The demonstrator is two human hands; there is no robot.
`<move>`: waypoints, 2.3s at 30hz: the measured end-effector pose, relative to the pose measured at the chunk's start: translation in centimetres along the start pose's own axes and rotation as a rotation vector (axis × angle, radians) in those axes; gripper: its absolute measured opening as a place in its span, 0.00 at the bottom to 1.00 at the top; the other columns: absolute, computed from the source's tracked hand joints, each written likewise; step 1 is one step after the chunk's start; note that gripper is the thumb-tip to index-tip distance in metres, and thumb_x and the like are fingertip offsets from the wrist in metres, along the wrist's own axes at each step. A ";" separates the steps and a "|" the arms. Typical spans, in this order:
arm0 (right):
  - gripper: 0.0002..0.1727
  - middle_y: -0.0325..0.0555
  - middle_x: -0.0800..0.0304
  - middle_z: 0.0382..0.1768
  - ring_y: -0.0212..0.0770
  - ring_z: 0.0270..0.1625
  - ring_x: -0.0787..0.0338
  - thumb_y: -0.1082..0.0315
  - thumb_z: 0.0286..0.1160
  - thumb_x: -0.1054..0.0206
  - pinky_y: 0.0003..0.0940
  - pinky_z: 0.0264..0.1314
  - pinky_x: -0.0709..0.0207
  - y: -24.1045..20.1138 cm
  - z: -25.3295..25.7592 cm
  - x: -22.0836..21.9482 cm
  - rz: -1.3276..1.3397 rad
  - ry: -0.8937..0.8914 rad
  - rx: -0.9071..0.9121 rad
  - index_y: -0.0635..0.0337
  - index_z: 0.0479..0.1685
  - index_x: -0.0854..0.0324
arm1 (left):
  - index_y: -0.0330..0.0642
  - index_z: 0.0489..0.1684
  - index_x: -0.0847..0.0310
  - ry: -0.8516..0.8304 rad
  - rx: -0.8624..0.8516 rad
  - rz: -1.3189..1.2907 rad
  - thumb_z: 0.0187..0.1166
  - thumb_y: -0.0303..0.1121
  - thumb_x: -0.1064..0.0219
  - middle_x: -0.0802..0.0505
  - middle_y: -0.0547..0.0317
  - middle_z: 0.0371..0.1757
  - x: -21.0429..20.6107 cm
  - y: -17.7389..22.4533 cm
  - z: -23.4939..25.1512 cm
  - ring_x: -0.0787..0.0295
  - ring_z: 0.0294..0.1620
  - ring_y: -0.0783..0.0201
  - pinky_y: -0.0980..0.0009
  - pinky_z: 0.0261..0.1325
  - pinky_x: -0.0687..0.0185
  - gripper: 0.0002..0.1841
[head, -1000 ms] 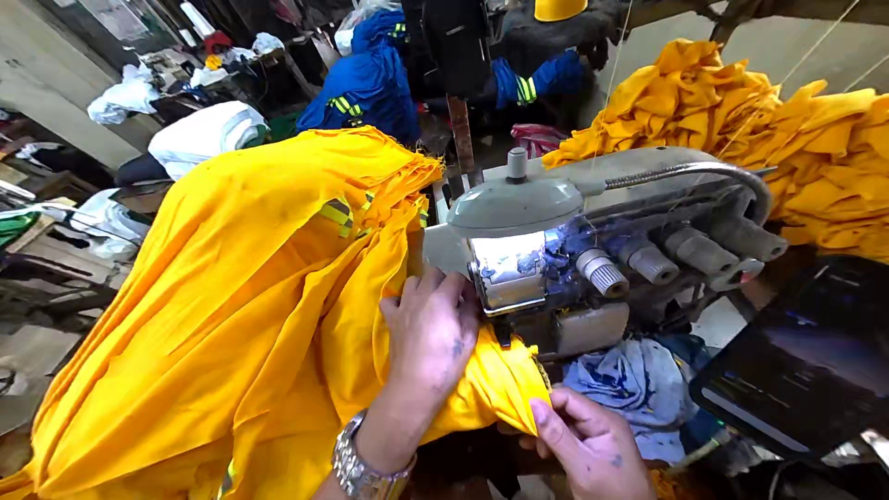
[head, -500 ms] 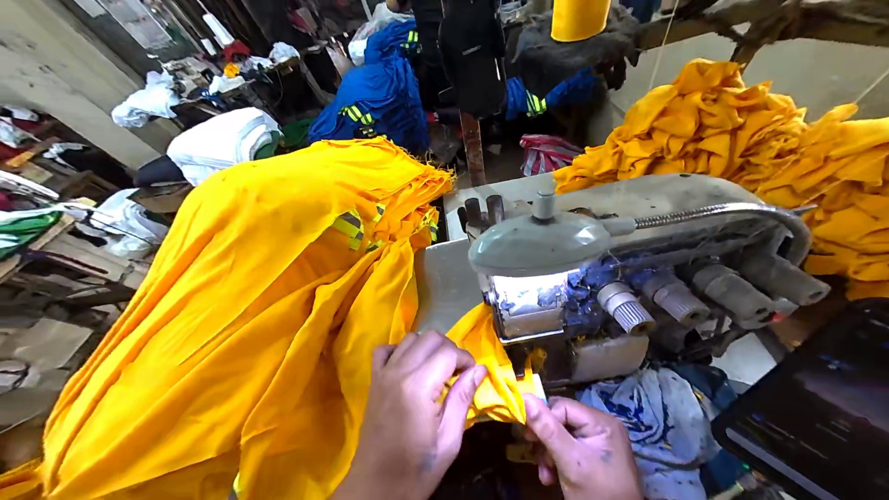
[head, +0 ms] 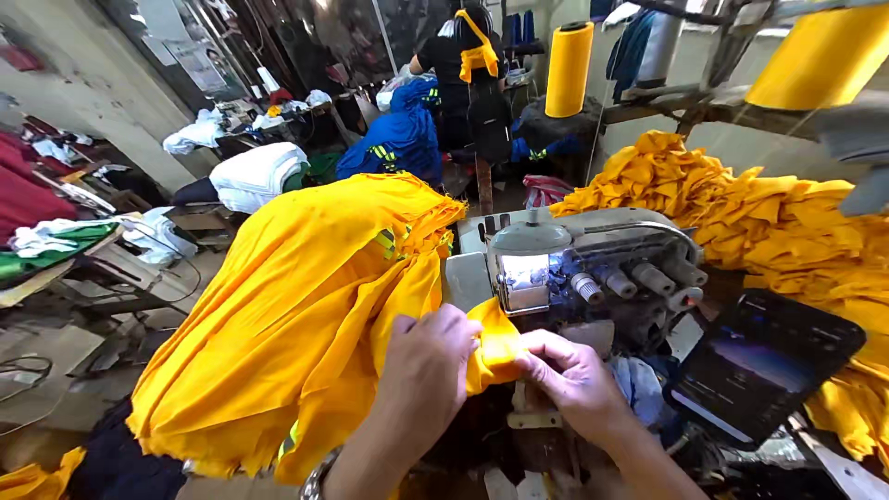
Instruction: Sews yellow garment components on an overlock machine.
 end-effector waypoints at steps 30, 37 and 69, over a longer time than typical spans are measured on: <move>0.13 0.47 0.05 0.44 0.37 0.28 0.07 0.60 0.84 0.33 0.33 0.31 0.09 1.5 -3.4 -2.1 0.276 -0.078 -0.256 0.63 0.49 0.14 | 0.50 0.43 0.09 -0.285 -0.521 0.178 0.67 0.21 0.28 0.05 0.64 0.47 -2.4 -0.4 2.9 0.10 0.47 0.56 0.51 0.48 0.20 0.12; 0.14 0.38 0.07 0.36 0.29 0.29 0.10 0.58 0.85 0.34 0.27 0.31 0.12 -0.3 -2.3 -0.1 0.145 -0.088 -0.162 0.60 0.46 0.13 | 0.55 0.22 0.13 -0.421 -0.651 0.159 0.76 0.36 0.32 0.13 0.67 0.30 0.5 -2.2 5.2 0.14 0.38 0.59 0.55 0.40 0.23 0.10; 0.05 0.31 0.07 0.45 0.24 0.48 0.11 0.67 0.73 0.26 0.25 0.53 0.14 -3.1 1.6 -0.2 -0.569 -0.257 0.308 0.52 0.42 0.06 | 0.47 0.36 0.09 -0.869 -0.530 0.190 0.78 0.39 0.28 0.12 0.61 0.27 2.4 5.2 6.4 0.12 0.32 0.57 0.54 0.33 0.21 0.07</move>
Point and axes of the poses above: each hand's wrist, its own z-axis towards the middle knuckle, its own x-axis out of the back of the hand, y = z × x, the point moved 5 cm from there along z, towards the middle knuckle
